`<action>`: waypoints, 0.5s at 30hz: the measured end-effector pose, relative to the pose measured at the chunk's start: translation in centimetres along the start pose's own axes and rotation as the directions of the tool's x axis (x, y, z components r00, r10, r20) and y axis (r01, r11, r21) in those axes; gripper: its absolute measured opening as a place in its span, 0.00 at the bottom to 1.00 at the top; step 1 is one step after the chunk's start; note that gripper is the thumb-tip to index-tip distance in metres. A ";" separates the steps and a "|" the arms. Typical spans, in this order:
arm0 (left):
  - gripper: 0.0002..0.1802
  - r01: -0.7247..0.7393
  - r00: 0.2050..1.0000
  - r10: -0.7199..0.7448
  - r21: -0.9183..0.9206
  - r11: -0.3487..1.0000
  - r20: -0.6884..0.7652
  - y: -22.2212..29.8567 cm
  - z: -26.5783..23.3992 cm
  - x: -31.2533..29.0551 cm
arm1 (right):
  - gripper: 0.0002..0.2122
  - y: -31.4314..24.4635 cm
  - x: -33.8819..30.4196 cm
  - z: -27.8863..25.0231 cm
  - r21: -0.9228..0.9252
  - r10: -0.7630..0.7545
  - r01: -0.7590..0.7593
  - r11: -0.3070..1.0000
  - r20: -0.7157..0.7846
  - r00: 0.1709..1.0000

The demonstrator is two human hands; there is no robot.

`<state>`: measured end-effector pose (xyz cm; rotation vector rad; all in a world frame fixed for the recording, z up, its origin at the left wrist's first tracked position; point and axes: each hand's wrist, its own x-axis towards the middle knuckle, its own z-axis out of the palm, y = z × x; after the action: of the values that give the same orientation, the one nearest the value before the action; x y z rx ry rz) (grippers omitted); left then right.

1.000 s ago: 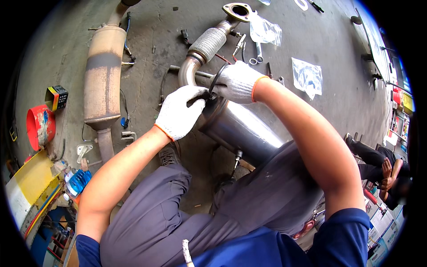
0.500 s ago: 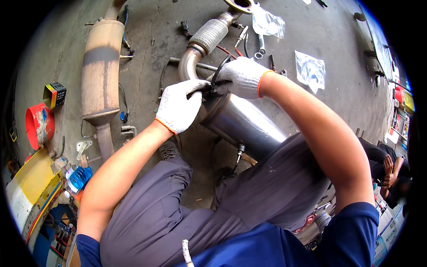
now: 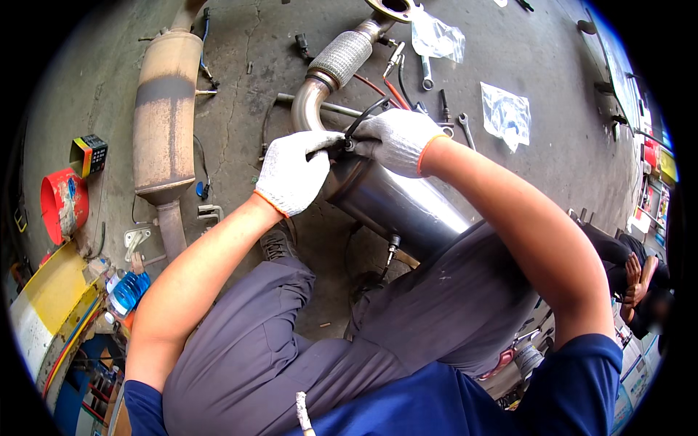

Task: The person sits on the floor and uses a wrench to tighten a bolt on a metallic exhaust pipe. They repeatedly adjust the pipe and reposition the wrench to secure the connection.

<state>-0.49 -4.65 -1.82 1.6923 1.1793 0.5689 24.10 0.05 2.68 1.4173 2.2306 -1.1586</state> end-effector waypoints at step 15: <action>0.20 -0.019 1.000 0.019 0.021 1.000 -0.009 0.0 0.1 -0.1 | 0.17 -2.5 -1.2 1.7 0.157 0.215 -0.201 0.967 -0.072 0.974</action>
<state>-0.48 -4.77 -1.85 1.7216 1.1800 0.5784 22.28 -2.51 3.52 1.7469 2.0258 -1.2327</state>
